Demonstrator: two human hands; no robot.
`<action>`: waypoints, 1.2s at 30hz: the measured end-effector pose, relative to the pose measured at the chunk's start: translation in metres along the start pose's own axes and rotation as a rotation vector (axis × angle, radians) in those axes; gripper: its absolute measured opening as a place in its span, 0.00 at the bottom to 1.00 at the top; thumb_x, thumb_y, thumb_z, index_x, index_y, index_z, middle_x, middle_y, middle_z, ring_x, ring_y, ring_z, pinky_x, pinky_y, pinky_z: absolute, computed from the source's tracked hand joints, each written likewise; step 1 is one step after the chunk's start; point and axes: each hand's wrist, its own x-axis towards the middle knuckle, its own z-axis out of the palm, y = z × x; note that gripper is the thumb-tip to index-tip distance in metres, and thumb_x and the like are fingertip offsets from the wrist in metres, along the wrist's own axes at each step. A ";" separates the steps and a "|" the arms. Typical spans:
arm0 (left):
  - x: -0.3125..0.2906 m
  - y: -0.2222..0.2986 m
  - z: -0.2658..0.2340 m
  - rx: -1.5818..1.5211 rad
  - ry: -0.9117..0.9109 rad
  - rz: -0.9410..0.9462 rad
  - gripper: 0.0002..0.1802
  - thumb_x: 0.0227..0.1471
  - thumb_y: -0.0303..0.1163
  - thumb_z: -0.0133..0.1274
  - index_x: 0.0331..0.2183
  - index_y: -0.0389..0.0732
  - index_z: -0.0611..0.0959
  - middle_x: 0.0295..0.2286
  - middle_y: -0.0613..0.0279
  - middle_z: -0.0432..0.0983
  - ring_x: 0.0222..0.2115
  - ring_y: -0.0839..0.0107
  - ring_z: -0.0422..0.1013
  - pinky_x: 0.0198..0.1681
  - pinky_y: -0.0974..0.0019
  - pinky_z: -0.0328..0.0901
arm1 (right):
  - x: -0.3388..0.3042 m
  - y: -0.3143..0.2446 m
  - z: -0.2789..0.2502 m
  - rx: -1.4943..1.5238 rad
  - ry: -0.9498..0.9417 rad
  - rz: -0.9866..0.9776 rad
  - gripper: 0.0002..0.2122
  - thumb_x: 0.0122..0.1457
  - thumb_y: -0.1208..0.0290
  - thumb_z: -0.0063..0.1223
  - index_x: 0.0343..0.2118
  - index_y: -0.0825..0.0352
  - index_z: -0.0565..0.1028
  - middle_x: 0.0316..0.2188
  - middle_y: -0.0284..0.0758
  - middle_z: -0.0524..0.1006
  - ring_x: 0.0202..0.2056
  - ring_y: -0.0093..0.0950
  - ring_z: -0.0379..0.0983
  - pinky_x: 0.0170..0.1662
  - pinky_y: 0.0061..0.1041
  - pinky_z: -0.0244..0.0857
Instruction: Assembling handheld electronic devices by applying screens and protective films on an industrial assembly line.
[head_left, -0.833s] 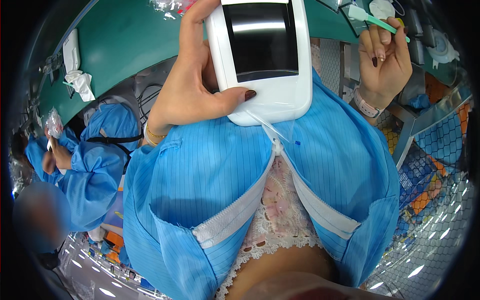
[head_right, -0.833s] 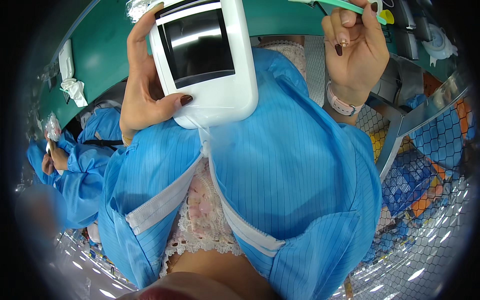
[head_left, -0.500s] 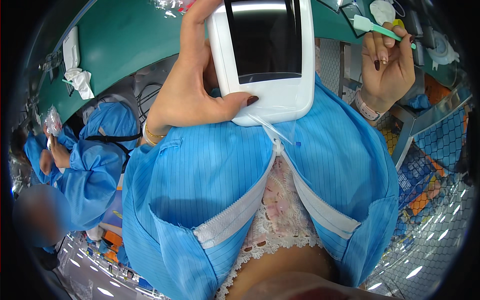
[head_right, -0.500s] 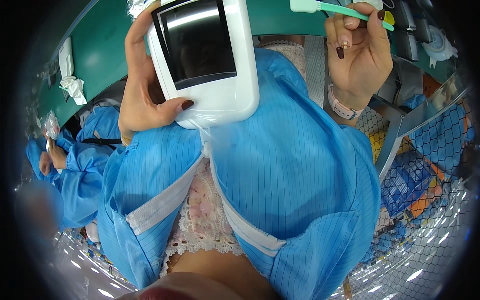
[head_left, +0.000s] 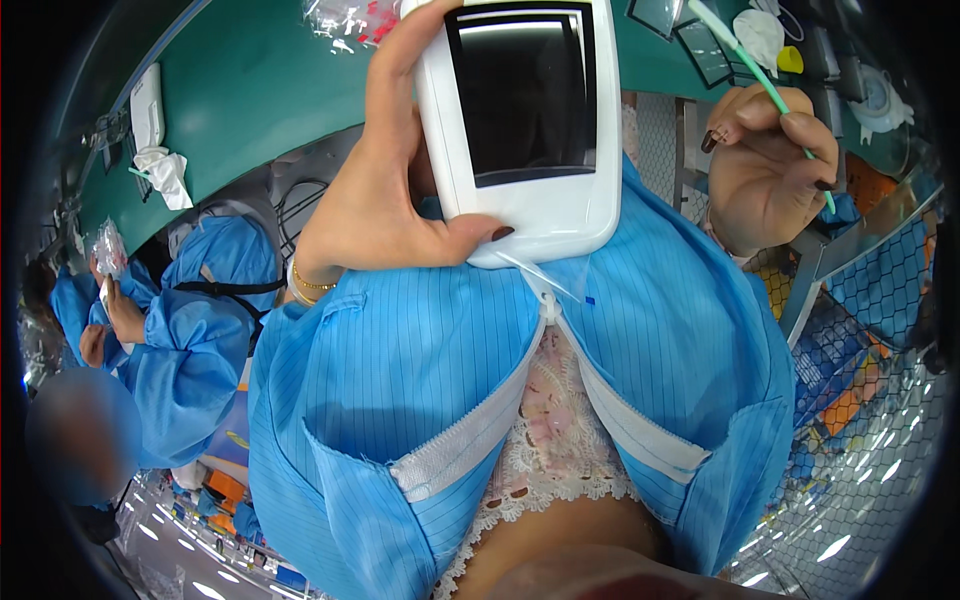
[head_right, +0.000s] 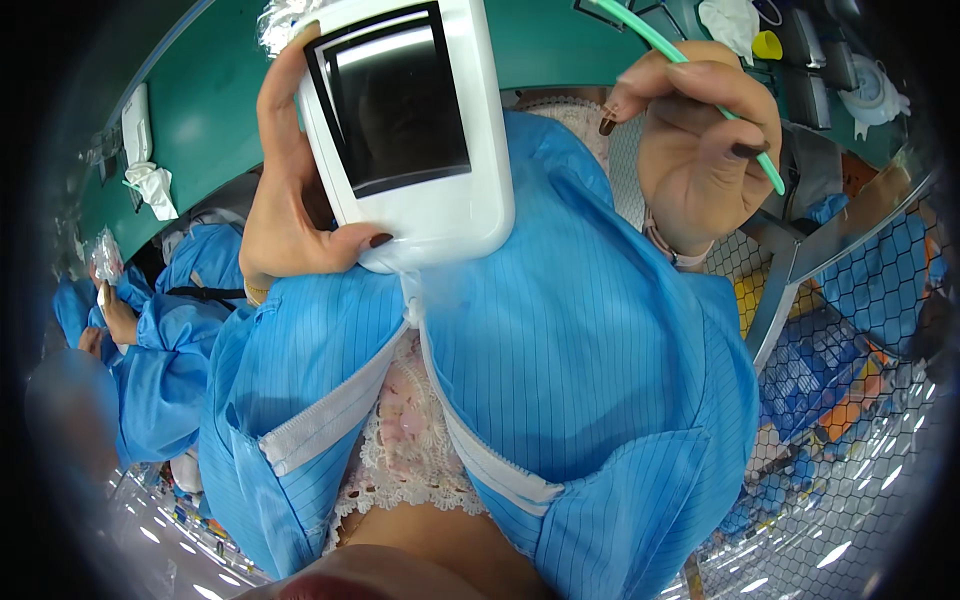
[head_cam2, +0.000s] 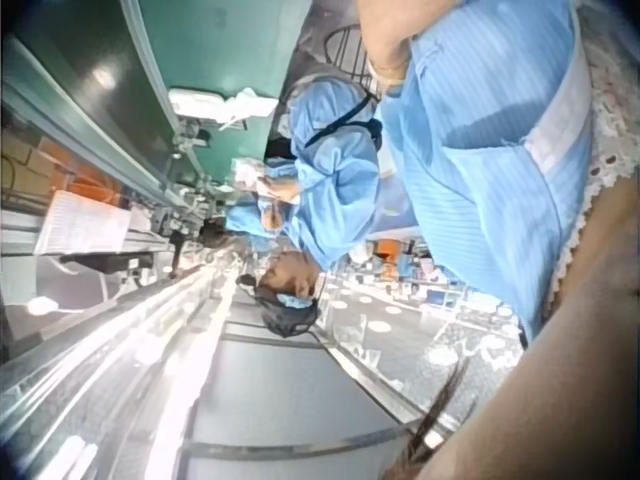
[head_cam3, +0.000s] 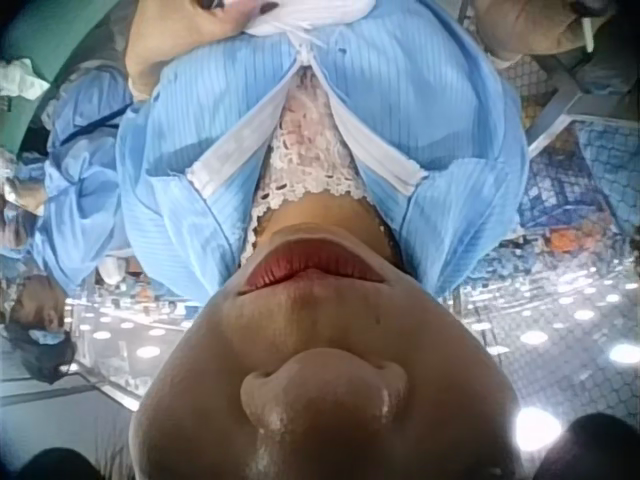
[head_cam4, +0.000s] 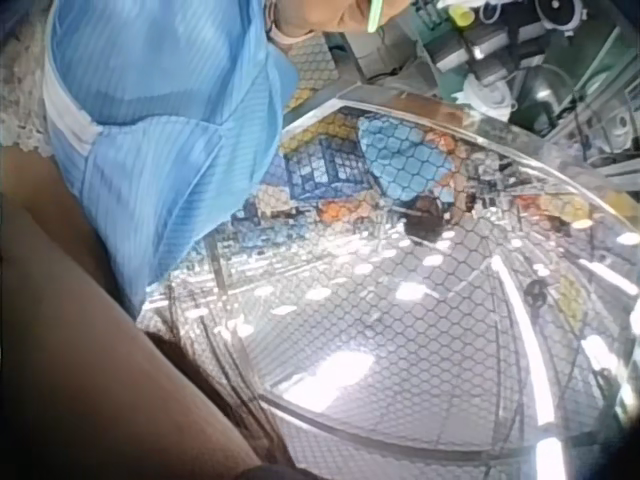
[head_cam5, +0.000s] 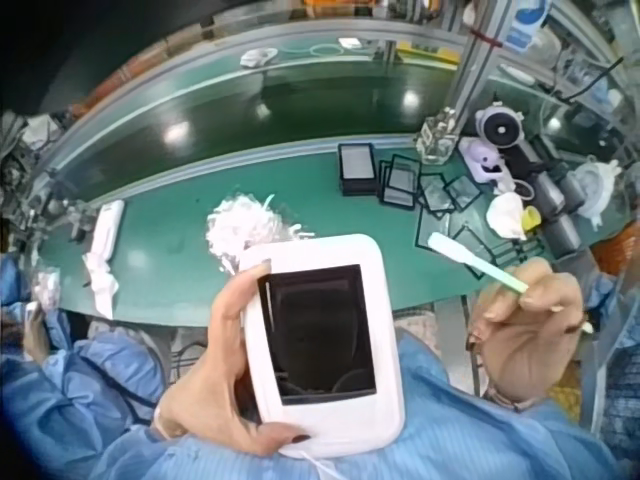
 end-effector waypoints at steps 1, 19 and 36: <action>-0.001 -0.001 0.002 0.036 0.021 0.001 0.63 0.30 0.27 0.62 0.62 0.41 0.40 0.57 0.43 0.53 0.55 0.52 0.61 0.53 0.54 0.62 | 0.000 0.000 -0.001 -0.010 0.030 0.020 0.23 0.67 0.57 0.30 0.46 0.77 0.66 0.34 0.52 0.73 0.28 0.32 0.71 0.32 0.27 0.68; 0.003 0.017 -0.001 0.066 -0.067 0.070 0.62 0.29 0.18 0.61 0.61 0.49 0.43 0.57 0.48 0.48 0.56 0.56 0.56 0.52 0.56 0.66 | 0.029 0.000 0.007 0.064 -0.026 0.030 0.18 0.66 0.66 0.36 0.46 0.80 0.67 0.33 0.53 0.74 0.31 0.33 0.72 0.33 0.26 0.69; -0.008 0.014 0.007 0.025 -0.037 0.047 0.61 0.30 0.19 0.61 0.62 0.47 0.44 0.56 0.48 0.50 0.58 0.56 0.54 0.55 0.57 0.61 | 0.042 -0.001 0.026 -0.106 -0.087 0.146 0.15 0.64 0.67 0.44 0.41 0.77 0.73 0.29 0.46 0.78 0.26 0.20 0.71 0.29 0.15 0.65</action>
